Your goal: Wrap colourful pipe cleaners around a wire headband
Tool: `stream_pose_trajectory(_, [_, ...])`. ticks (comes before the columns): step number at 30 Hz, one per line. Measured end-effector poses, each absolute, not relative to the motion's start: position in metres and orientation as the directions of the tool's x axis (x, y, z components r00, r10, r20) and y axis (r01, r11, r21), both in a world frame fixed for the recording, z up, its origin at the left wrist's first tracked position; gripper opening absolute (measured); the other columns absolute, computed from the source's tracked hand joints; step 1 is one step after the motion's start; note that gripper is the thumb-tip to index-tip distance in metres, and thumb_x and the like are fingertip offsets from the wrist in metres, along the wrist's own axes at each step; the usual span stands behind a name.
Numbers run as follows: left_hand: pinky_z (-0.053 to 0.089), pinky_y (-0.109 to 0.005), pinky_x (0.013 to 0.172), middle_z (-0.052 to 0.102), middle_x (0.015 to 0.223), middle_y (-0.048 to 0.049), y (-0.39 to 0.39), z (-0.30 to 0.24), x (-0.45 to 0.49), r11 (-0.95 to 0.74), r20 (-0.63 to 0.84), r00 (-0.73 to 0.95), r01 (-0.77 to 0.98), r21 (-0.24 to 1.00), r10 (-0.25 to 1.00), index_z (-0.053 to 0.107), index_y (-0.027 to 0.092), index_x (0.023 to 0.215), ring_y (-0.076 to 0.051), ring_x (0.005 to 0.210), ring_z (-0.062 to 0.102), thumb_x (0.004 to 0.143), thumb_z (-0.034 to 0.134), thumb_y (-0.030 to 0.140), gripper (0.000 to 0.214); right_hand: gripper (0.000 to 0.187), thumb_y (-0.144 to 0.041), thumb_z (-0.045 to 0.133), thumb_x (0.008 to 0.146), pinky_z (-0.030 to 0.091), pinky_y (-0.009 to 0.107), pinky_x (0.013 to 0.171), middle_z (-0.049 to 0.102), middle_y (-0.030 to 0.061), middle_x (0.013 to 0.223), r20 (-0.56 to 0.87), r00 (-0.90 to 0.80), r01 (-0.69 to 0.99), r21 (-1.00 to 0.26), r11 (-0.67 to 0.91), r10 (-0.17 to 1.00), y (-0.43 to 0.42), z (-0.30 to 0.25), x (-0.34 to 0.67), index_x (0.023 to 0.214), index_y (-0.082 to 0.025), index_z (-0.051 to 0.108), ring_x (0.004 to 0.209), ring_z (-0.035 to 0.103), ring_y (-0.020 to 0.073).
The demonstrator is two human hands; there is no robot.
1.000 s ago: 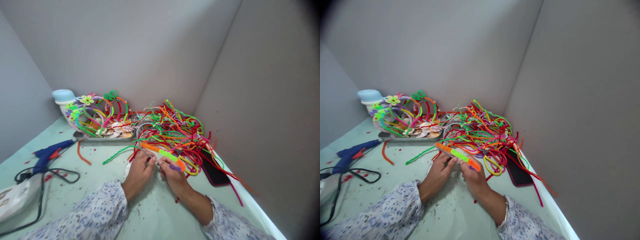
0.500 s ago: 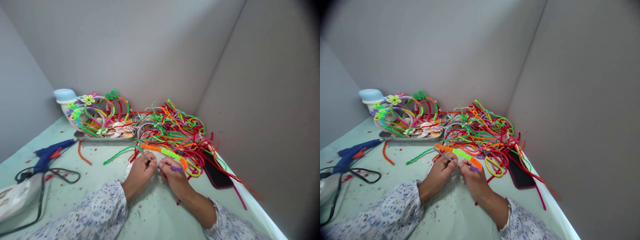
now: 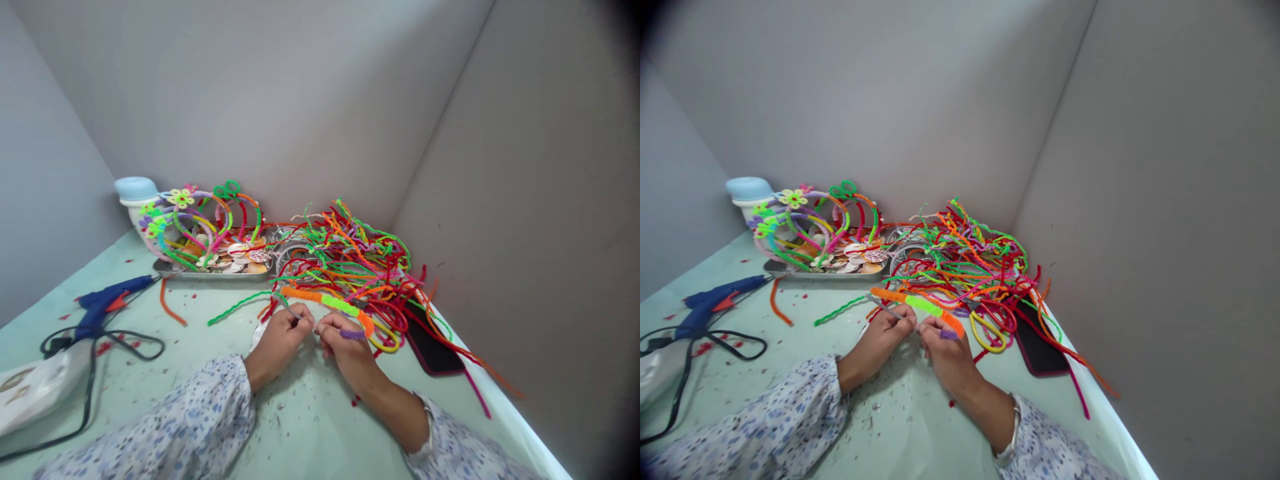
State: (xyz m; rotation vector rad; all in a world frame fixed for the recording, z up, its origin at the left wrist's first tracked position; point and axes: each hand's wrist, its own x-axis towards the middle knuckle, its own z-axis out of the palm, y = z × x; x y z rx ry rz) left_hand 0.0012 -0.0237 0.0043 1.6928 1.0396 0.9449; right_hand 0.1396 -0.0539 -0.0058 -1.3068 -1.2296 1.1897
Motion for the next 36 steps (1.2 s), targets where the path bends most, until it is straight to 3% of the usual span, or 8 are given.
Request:
stream_pose_trajectory(6, [0.024, -0.022, 0.048, 0.035, 0.052, 0.0063, -0.0193, -0.0020, -0.0001, -0.166, 0.080, 0.381, 0.197, 0.966, 0.921, 0.044, 0.018, 0.062, -0.009, 0.049, 0.031, 0.080, 0.044, 0.028, 0.021, 0.017, -0.028, 0.049, 0.077, 0.034, 0.022, 0.050, 0.047, -0.0050, 0.052, 0.009, 0.013, 0.130, -0.992, 0.007, 1.000, -0.0527, -0.0090, 0.1417, 0.063, -0.019, 0.052, 0.049, 0.043, 0.0102])
stream_pose_trajectory(22, [0.026, -0.021, 0.050, 0.033, 0.054, 0.0060, -0.0188, -0.0021, -0.0002, -0.149, 0.095, 0.417, 0.100, 0.984, 0.904, 0.040, 0.018, 0.059, -0.009, 0.052, 0.032, 0.076, 0.044, 0.019, 0.017, 0.015, -0.024, 0.048, 0.076, 0.033, 0.022, 0.050, 0.046, -0.0059, 0.051, -0.004, -0.001, 0.122, -0.993, -0.004, 1.000, -0.0544, -0.0068, 0.1416, 0.062, -0.019, 0.052, 0.048, 0.042, 0.0099])
stream_pose_trajectory(30, [0.024, -0.020, 0.042, 0.040, 0.049, 0.0057, -0.0215, -0.0055, 0.0017, -0.085, 0.035, 0.328, 0.138, 0.987, 0.944, 0.047, 0.017, 0.056, -0.007, 0.044, 0.034, 0.077, 0.050, 0.029, 0.024, 0.022, -0.033, 0.050, 0.078, 0.037, 0.023, 0.051, 0.048, -0.0041, 0.050, -0.028, 0.029, 0.102, -0.994, -0.030, 0.999, -0.0545, -0.0121, 0.1421, 0.061, -0.019, 0.054, 0.048, 0.045, 0.0107])
stream_pose_trajectory(33, [0.019, -0.021, 0.035, 0.037, 0.041, 0.0068, -0.0241, -0.0046, 0.0012, -0.049, -0.013, 0.334, 0.177, 0.983, 0.942, 0.047, 0.018, 0.056, -0.007, 0.034, 0.030, 0.080, 0.047, 0.035, 0.029, 0.029, -0.034, 0.050, 0.078, 0.037, 0.023, 0.051, 0.047, -0.0034, 0.048, -0.018, 0.041, 0.140, -0.990, -0.023, 0.999, -0.0540, -0.0134, 0.1421, 0.054, -0.018, 0.050, 0.048, 0.045, 0.0107])
stream_pose_trajectory(36, [0.017, -0.020, 0.031, 0.033, 0.038, 0.0084, -0.0250, -0.0037, 0.0005, -0.051, -0.014, 0.329, 0.187, 0.981, 0.944, 0.044, 0.019, 0.058, -0.006, 0.029, 0.028, 0.081, 0.046, 0.035, 0.029, 0.023, -0.031, 0.050, 0.077, 0.036, 0.022, 0.050, 0.047, -0.0040, 0.049, -0.041, 0.038, 0.108, -0.993, -0.045, 0.998, -0.0540, -0.0112, 0.1417, 0.058, -0.018, 0.052, 0.047, 0.044, 0.0102])
